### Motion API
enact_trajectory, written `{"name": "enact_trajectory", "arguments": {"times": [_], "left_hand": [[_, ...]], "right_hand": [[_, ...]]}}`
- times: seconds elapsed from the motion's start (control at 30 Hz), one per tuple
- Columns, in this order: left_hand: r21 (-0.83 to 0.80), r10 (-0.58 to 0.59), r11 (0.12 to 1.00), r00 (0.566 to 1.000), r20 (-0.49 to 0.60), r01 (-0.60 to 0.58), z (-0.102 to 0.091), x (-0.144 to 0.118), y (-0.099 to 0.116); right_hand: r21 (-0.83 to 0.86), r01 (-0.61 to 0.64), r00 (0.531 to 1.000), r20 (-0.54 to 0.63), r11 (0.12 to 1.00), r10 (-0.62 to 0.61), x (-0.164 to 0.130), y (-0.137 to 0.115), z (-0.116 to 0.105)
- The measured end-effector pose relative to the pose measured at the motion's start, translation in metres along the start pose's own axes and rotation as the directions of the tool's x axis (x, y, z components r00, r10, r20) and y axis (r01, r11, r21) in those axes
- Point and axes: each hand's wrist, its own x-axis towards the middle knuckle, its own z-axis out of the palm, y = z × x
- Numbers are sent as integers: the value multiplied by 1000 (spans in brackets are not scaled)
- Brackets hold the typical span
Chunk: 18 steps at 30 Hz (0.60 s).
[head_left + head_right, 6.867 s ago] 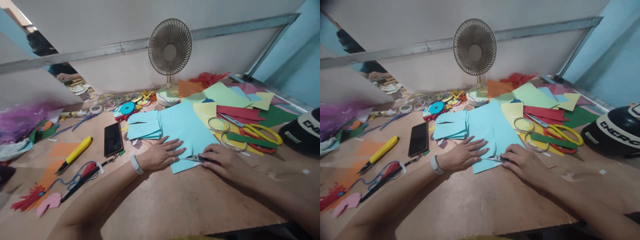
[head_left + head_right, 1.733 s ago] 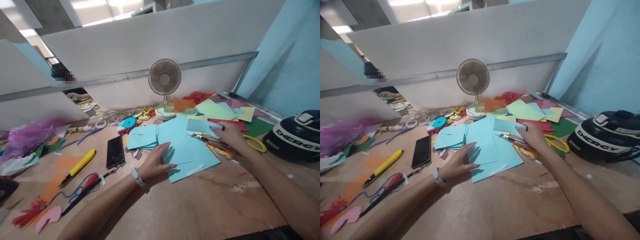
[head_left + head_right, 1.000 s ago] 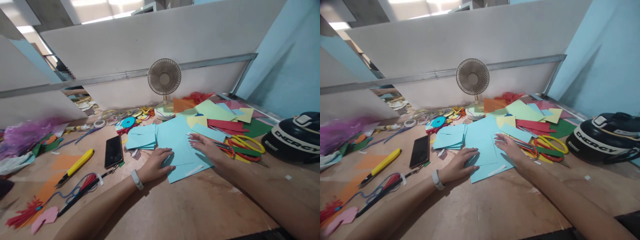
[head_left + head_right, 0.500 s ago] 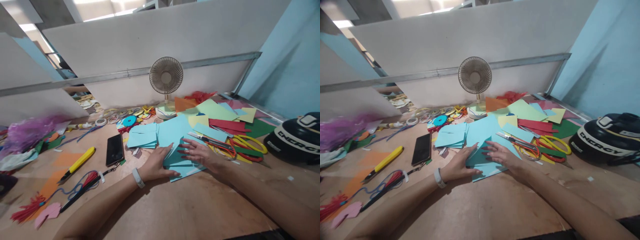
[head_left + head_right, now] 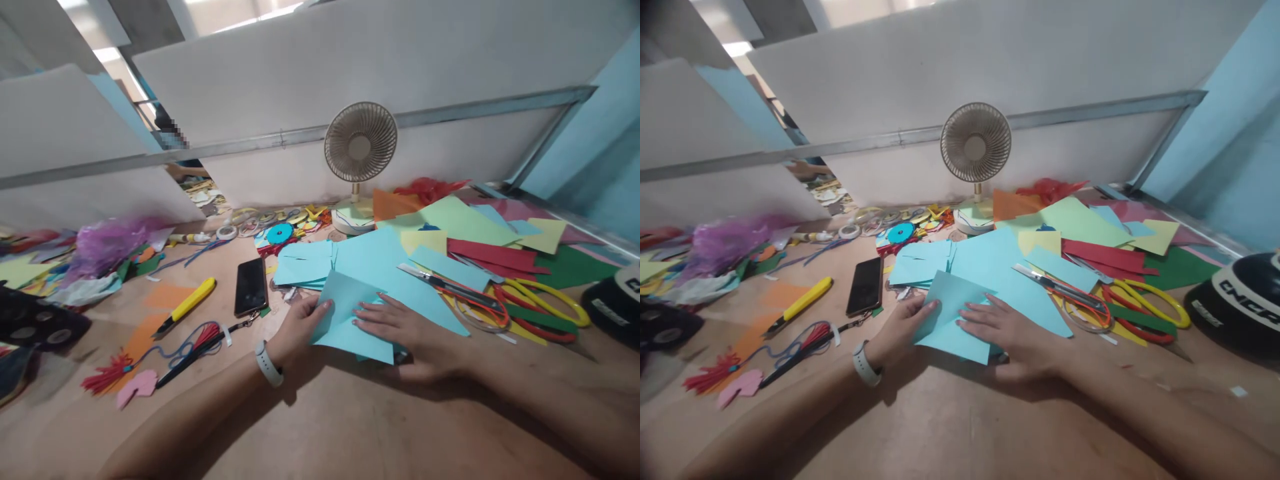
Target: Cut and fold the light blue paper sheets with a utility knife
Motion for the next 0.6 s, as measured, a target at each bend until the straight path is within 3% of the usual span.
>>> {"name": "enact_trajectory", "arguments": {"times": [0.1,0.2,0.3,0.37,0.4,0.5,0.53,0.6], "left_hand": [[5,-68,998,998,-18,68,-6,-19,-7],[312,6,950,999,-33,5,-13,-37,-12],[704,234,668,966,107,-239,-18,-48,-10],[782,336,504,917,214,-367,-20,-48,-6],[762,362,484,891,274,-431,-22,-47,-3],[473,358,624,766,533,-621,-28,-39,2],[370,349,683,726,593,-630,-30,-36,3],[269,338,747,696,633,-607,-33,-32,2]], "right_hand": [[-110,157,982,-93,981,-167,8,5,13],[-128,203,965,-142,971,-221,8,8,23],[-56,208,968,-135,977,-214,4,10,26],[15,196,971,-144,980,-192,1,11,25],[53,191,972,-151,980,-181,-1,12,25],[164,158,975,-180,974,-128,-5,14,25],[193,139,977,-187,971,-103,-6,15,25],[227,103,980,-192,968,-59,-8,15,25]]}}
